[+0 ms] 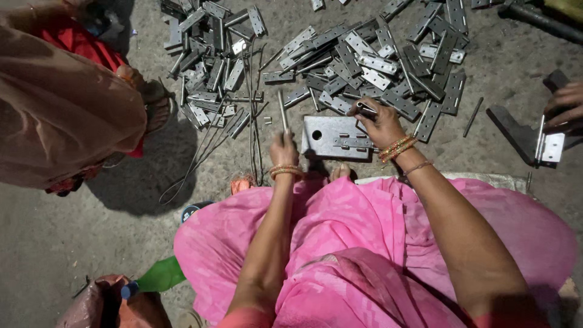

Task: The person sits on the floor and assembles metal hinge components by inserting pins into hinge leaves and using a metal rod to press them into place. The person repeatedly picks up hinge parts, aligns them, and secures the pins, then places the assembled hinges aside.

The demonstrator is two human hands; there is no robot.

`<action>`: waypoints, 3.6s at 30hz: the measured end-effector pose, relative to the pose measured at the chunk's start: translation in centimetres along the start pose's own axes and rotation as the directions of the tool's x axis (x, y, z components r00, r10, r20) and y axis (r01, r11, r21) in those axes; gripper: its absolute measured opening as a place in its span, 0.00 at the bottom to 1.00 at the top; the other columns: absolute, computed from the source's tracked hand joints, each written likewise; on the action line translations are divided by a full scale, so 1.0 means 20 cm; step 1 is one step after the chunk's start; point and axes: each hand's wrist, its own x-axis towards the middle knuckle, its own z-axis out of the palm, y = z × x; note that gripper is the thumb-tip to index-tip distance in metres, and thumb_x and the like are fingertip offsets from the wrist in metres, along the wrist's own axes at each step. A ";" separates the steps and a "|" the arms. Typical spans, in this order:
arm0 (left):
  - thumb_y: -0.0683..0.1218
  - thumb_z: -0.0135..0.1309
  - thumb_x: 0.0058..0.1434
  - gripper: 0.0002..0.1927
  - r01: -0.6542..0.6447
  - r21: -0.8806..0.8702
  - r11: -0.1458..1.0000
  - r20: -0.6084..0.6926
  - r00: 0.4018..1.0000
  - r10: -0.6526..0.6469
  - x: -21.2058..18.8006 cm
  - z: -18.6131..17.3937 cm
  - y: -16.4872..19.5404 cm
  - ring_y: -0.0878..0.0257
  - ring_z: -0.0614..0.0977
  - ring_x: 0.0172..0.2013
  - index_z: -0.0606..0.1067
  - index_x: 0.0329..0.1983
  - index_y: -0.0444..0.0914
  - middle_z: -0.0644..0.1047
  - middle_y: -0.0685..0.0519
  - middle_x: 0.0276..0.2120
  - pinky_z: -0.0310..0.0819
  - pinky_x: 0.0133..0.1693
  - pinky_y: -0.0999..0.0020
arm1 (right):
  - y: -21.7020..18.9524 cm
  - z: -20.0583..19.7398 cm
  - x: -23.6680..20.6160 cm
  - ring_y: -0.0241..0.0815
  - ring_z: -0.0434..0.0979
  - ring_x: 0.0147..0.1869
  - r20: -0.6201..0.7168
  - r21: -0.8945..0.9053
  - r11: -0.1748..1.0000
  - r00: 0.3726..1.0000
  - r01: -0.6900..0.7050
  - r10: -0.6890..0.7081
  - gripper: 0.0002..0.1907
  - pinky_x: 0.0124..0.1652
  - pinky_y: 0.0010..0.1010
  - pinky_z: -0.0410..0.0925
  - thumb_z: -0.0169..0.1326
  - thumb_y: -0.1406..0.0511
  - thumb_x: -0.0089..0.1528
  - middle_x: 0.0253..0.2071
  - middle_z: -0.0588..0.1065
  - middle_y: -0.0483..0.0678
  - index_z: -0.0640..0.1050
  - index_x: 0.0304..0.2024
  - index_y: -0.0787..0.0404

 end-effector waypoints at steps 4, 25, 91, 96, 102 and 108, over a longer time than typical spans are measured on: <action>0.47 0.48 0.75 0.12 -0.483 -0.141 0.864 0.044 0.869 0.493 -0.18 -0.08 0.32 0.71 0.70 0.19 0.79 0.51 0.39 0.73 0.58 0.21 0.62 0.19 0.72 | -0.01 -0.01 -0.01 0.42 0.84 0.45 0.002 -0.019 0.999 0.999 0.035 -0.035 0.08 0.45 0.33 0.73 0.56 0.72 0.66 0.41 0.81 0.48 0.77 0.48 0.58; 0.42 0.52 0.73 0.17 -0.825 0.013 0.565 0.139 0.561 0.816 -0.61 -0.19 0.57 0.52 0.86 0.34 0.71 0.64 0.37 0.82 0.43 0.41 0.79 0.35 0.59 | 0.13 0.04 -0.03 0.48 0.84 0.42 -0.045 -0.072 0.997 0.999 0.018 -0.022 0.12 0.42 0.37 0.74 0.59 0.70 0.64 0.40 0.81 0.55 0.78 0.51 0.62; 0.37 0.53 0.70 0.20 -0.799 -0.090 0.595 0.114 0.585 0.803 -0.52 0.02 0.26 0.53 0.87 0.36 0.71 0.64 0.38 0.82 0.41 0.43 0.81 0.36 0.63 | 0.41 0.15 -0.11 0.58 0.82 0.40 -0.069 -0.180 0.983 0.997 0.025 -0.038 0.15 0.38 0.43 0.74 0.59 0.70 0.63 0.38 0.80 0.60 0.80 0.53 0.56; 0.36 0.54 0.66 0.22 -0.829 -0.014 0.559 0.151 0.551 0.821 -0.53 0.05 0.26 0.53 0.84 0.32 0.70 0.64 0.35 0.82 0.41 0.41 0.77 0.33 0.60 | 0.34 0.12 -0.11 0.53 0.79 0.27 -0.022 -0.229 0.958 0.985 -0.170 0.170 0.19 0.32 0.43 0.71 0.59 0.70 0.63 0.28 0.76 0.60 0.78 0.57 0.55; 0.38 0.58 0.66 0.19 -0.685 0.140 0.715 0.348 0.710 0.612 -0.51 0.09 0.22 0.46 0.85 0.33 0.75 0.60 0.35 0.83 0.41 0.36 0.77 0.33 0.56 | 0.35 0.13 -0.12 0.52 0.79 0.26 0.017 -0.327 0.929 0.982 -0.171 0.186 0.24 0.31 0.43 0.70 0.55 0.73 0.63 0.31 0.79 0.59 0.82 0.59 0.45; 0.34 0.52 0.69 0.19 -0.774 -0.146 0.616 0.059 0.614 0.787 -0.56 0.01 0.29 0.57 0.87 0.33 0.71 0.63 0.34 0.83 0.39 0.48 0.80 0.34 0.63 | 0.35 0.11 -0.11 0.53 0.82 0.37 -0.031 -0.139 0.990 1.000 -0.005 0.001 0.18 0.36 0.41 0.73 0.58 0.68 0.65 0.36 0.80 0.58 0.79 0.58 0.52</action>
